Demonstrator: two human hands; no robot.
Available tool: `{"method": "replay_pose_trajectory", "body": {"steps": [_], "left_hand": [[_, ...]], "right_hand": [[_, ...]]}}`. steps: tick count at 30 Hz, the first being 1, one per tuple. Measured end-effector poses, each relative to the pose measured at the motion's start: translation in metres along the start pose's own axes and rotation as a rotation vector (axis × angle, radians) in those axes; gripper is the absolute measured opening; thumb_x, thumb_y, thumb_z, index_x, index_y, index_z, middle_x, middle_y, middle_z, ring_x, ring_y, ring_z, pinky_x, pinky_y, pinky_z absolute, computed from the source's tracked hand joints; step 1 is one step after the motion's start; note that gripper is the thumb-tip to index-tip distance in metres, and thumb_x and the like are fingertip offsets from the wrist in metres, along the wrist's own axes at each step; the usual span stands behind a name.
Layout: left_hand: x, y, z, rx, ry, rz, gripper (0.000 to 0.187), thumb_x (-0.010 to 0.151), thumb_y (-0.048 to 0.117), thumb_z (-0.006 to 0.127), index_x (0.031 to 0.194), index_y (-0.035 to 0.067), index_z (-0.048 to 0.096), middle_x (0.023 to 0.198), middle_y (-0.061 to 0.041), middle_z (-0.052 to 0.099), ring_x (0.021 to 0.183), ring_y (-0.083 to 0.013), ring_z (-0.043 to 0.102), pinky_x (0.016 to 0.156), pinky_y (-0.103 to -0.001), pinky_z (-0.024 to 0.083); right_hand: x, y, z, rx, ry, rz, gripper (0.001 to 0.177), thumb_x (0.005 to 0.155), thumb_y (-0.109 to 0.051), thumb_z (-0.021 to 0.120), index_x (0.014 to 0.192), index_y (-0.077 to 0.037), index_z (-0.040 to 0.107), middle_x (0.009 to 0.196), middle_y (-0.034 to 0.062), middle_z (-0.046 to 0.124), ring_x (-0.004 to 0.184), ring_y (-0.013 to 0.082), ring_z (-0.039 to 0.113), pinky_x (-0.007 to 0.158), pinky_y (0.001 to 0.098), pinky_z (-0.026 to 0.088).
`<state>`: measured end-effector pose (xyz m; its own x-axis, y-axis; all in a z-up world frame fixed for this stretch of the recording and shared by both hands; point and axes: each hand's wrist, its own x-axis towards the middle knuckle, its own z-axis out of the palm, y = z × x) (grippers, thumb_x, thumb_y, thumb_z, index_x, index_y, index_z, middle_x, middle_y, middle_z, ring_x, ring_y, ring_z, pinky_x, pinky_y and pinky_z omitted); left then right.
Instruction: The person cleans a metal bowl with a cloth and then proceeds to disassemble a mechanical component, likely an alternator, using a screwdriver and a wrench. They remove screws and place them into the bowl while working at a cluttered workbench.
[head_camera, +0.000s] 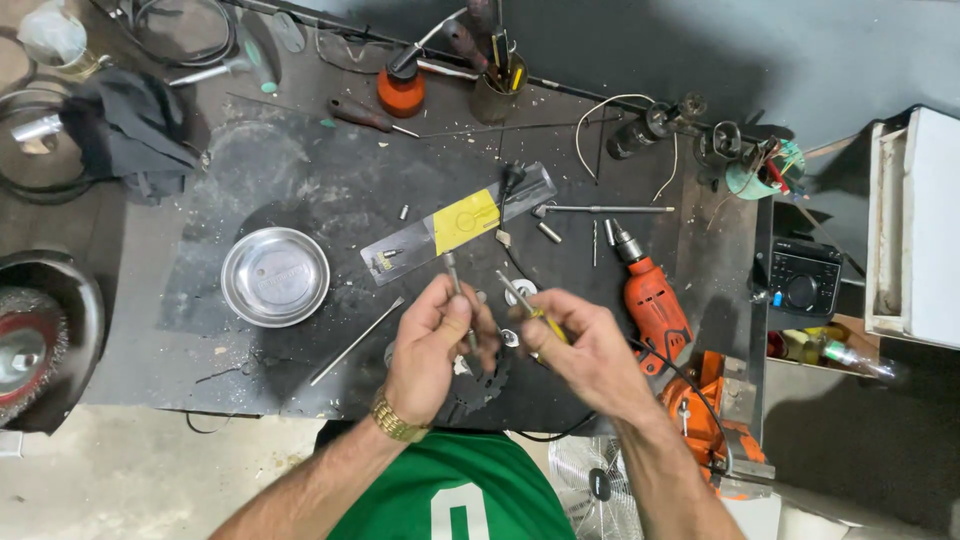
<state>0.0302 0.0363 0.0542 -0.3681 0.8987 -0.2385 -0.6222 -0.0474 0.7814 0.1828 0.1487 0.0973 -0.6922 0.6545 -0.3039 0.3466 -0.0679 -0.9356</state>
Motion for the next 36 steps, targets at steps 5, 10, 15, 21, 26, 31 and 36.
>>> {"method": "replay_pose_trajectory", "body": {"steps": [5,10,15,21,26,31,36], "left_hand": [[-0.010,0.020,-0.020,0.425,-0.104,0.008,0.032,0.106,0.036,0.046,0.090,0.010,0.053,0.069,0.003,0.044,0.063,-0.0081,0.039,0.057,-0.024,0.032],[-0.017,0.040,-0.018,0.833,-0.248,0.202,0.038,0.105,0.040,0.048,0.077,0.015,0.049,0.069,0.004,0.043,0.065,-0.0145,0.042,0.063,-0.032,0.037],[-0.018,0.039,-0.026,0.947,-0.272,0.251,0.038,0.105,0.036,0.050,0.075,0.014,0.044,0.064,0.003,0.041,0.060,-0.0169,0.042,0.060,-0.032,0.038],[-0.025,0.034,-0.028,1.151,-0.263,0.196,0.036,0.103,0.038,0.052,0.076,0.015,0.045,0.059,-0.003,0.054,0.057,-0.0293,0.053,0.059,-0.041,0.041],[-0.025,0.028,-0.035,1.024,-0.350,0.084,0.040,0.103,0.044,0.052,0.073,0.018,0.048,0.054,0.003,0.038,0.054,-0.0181,0.041,0.060,-0.035,0.037],[-0.015,0.030,-0.045,0.536,-0.490,-0.075,0.044,0.103,0.043,0.054,0.070,0.019,0.039,0.068,0.012,0.030,0.062,-0.0050,0.027,0.056,-0.026,0.023],[-0.004,0.037,-0.043,0.764,-0.493,0.335,0.029,0.107,0.034,0.046,0.095,0.011,0.060,0.078,0.001,0.053,0.069,-0.0146,0.049,0.067,-0.030,0.042]], "right_hand": [[-0.016,-0.055,-0.030,-0.512,-0.046,-0.170,0.026,0.089,-0.031,0.072,0.106,-0.013,0.080,0.082,0.0012,0.081,0.066,0.0069,0.065,0.059,0.0248,0.053],[-0.019,-0.084,-0.037,-0.887,-0.121,-0.344,0.033,0.090,-0.042,0.067,0.107,-0.017,0.080,0.094,-0.0014,0.084,0.075,0.0146,0.078,0.067,0.0306,0.057],[-0.014,-0.095,-0.042,-0.956,-0.133,-0.430,0.029,0.089,-0.039,0.069,0.100,-0.015,0.081,0.082,-0.0016,0.082,0.064,0.0150,0.073,0.061,0.0340,0.055],[-0.008,-0.102,-0.036,-1.163,-0.291,-0.341,0.031,0.089,-0.039,0.065,0.104,-0.018,0.081,0.094,-0.0027,0.083,0.082,0.0214,0.078,0.066,0.0422,0.056],[-0.001,-0.117,-0.033,-1.377,-0.445,-0.532,0.028,0.087,-0.034,0.065,0.108,-0.022,0.079,0.088,-0.0070,0.079,0.070,0.0198,0.070,0.050,0.0428,0.056],[0.008,-0.137,-0.027,-1.517,-0.519,-0.970,0.028,0.086,-0.025,0.063,0.110,-0.017,0.076,0.074,-0.0046,0.070,0.058,0.0164,0.059,0.032,0.0355,0.049],[0.000,-0.193,0.003,-0.731,-0.440,-0.739,0.004,0.084,-0.010,0.074,0.085,-0.007,0.071,0.091,0.0050,0.079,0.081,0.0146,0.079,0.073,0.0253,0.067]]}}
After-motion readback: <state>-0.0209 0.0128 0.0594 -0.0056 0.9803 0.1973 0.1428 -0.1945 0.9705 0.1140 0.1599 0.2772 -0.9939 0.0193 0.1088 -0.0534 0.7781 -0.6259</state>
